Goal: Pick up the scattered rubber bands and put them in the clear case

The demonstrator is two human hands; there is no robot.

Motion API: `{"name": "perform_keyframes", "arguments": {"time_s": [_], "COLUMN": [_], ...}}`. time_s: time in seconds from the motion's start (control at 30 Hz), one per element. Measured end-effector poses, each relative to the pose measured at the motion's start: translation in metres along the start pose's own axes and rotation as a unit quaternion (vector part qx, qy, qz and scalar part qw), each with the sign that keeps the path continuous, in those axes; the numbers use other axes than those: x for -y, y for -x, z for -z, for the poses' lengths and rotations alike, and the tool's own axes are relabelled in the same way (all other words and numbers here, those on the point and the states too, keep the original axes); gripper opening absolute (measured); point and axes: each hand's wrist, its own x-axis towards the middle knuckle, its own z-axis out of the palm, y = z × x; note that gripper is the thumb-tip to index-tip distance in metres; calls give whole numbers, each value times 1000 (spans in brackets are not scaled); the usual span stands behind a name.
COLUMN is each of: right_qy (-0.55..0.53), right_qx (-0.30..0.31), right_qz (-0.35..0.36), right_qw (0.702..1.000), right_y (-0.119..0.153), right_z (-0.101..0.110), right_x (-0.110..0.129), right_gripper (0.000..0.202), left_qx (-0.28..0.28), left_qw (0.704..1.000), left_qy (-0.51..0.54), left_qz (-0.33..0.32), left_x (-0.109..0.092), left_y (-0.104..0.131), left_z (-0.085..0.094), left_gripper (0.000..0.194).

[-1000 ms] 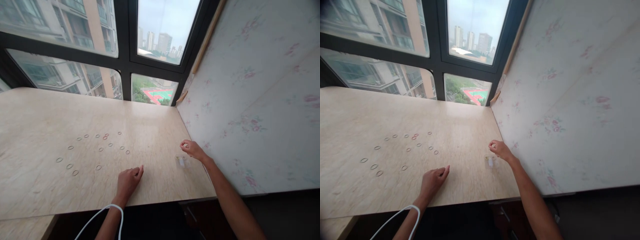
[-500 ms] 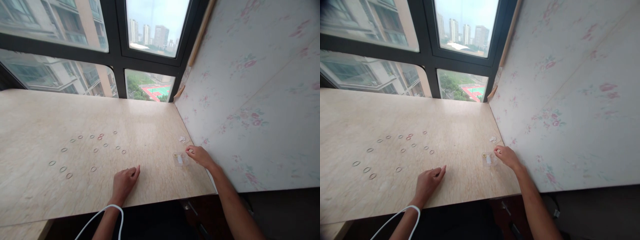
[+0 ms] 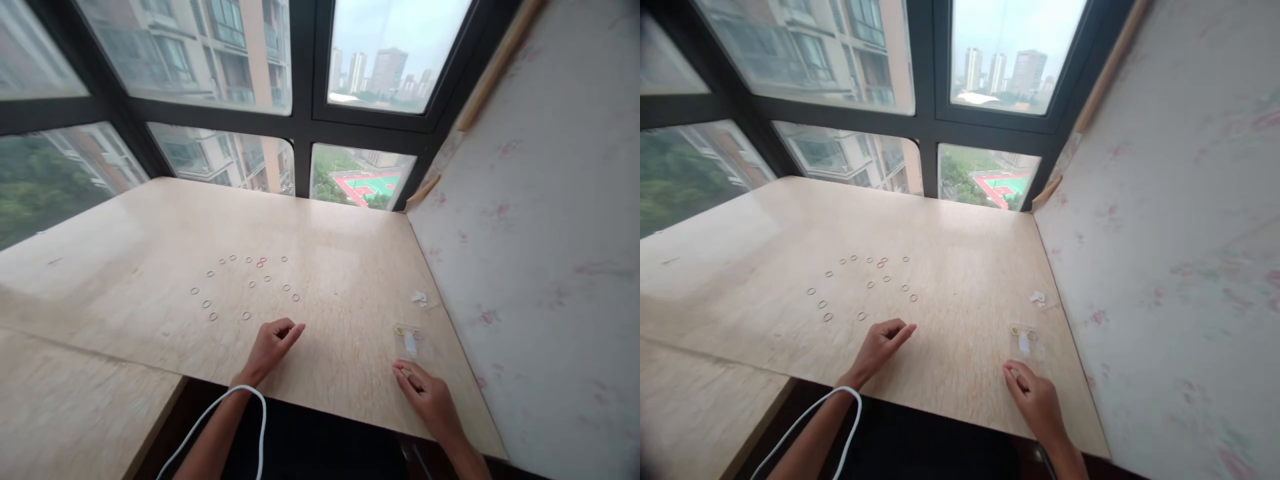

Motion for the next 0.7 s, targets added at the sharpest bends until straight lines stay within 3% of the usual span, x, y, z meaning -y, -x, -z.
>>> {"name": "perform_keyframes", "arguments": {"time_s": [0.17,0.3,0.43,0.7], "right_qy": [-5,-20,-21,-31], "right_qx": [-42,-50,-45,-45], "right_qz": [32,28,22,-6], "right_qw": [999,998,999,998], "right_y": [3,-1,-3,-1], "right_z": [-7,-4,-3,-3], "right_x": [-7,-13,-17,-17], "right_gripper": [43,44,43,45], "left_qx": [-111,-95,-37,56], "left_qw": [988,969,951,939], "left_qy": [-82,-182,-259,-322], "left_qz": [75,139,161,109], "left_x": [26,43,44,37], "left_y": [0,-3,-12,-33], "left_z": [65,100,108,108], "left_gripper": [35,32,29,20]}}
